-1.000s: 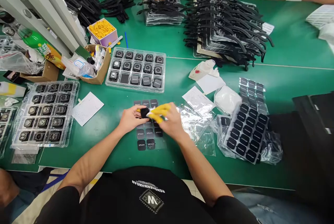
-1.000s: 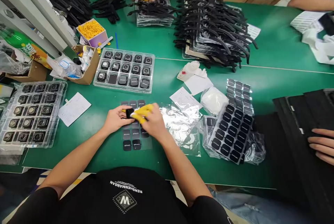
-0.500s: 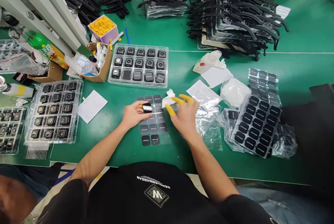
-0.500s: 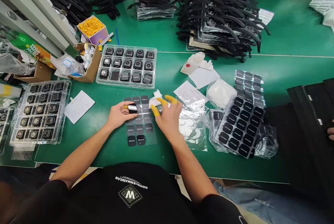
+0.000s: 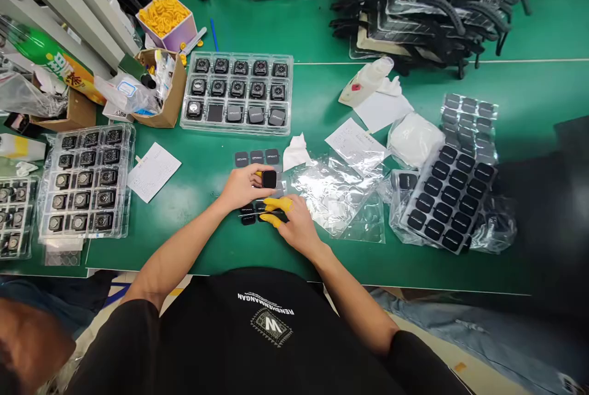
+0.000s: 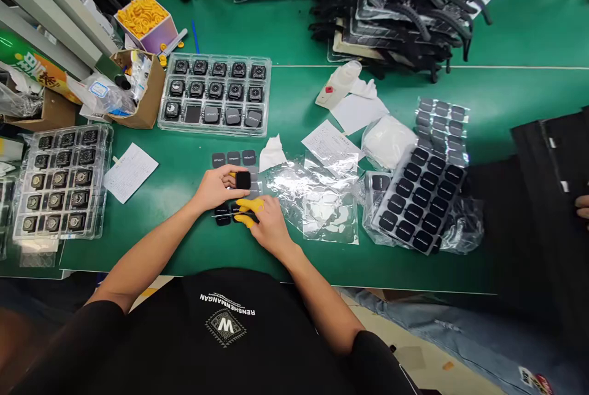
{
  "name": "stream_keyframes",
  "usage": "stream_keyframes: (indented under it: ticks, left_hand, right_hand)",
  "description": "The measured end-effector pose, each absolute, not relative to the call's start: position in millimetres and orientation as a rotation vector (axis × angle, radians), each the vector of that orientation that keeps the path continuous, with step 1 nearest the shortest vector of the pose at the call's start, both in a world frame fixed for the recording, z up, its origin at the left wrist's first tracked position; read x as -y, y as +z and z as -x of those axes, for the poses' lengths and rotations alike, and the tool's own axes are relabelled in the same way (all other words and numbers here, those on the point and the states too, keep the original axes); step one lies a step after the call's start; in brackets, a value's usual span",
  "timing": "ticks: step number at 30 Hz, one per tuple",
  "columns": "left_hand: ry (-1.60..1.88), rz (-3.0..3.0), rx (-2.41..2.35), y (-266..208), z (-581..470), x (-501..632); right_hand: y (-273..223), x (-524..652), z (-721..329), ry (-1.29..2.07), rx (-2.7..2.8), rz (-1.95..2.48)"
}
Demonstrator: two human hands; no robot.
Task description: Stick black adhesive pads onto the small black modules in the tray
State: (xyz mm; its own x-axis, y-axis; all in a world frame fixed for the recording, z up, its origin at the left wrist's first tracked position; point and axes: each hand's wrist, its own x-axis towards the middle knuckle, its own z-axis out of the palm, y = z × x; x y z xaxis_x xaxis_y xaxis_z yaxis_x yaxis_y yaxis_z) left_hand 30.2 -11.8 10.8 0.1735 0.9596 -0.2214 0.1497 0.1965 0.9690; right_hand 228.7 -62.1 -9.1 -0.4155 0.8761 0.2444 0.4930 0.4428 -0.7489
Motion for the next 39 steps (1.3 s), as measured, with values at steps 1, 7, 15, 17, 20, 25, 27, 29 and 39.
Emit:
stream_keyframes:
  ticks: [1, 7, 15, 17, 20, 25, 27, 29, 39]
  left_hand:
    - [0.845, -1.231, -1.254, 11, -30, 12]
    - [0.826, -1.287, -1.265, 9, -30, 10]
    - [0.788, -1.337, -1.269, 12, -28, 10]
    - [0.775, -1.346, -1.272, 13, -28, 10]
    - [0.773, -1.362, -1.265, 12, -27, 10]
    - [0.800, -1.353, -1.255, 10, -29, 10]
    - [0.809, -1.347, -1.259, 11, -29, 11]
    - [0.809, -1.347, -1.261, 12, -30, 11]
    - [0.830, -1.281, -1.218, 10, -27, 9]
  right_hand:
    - [-9, 60, -229, 0.781, 2.069, 1.113]
    - [8, 67, -233, 0.776, 2.076, 0.915]
    - [22, 74, -293, 1.037, 1.592, 1.403]
    - [19, 62, -314, 0.892, 1.553, 1.563]
    - [19, 52, -322, 0.454, 1.654, 1.742]
    - [15, 80, -270, 0.438, 2.127, 1.372]
    - [8, 91, -246, 0.616, 2.187, 1.251]
    - [0, 94, -231, 0.661, 2.105, 1.266]
    - [18, 74, -235, 0.687, 2.105, 0.941]
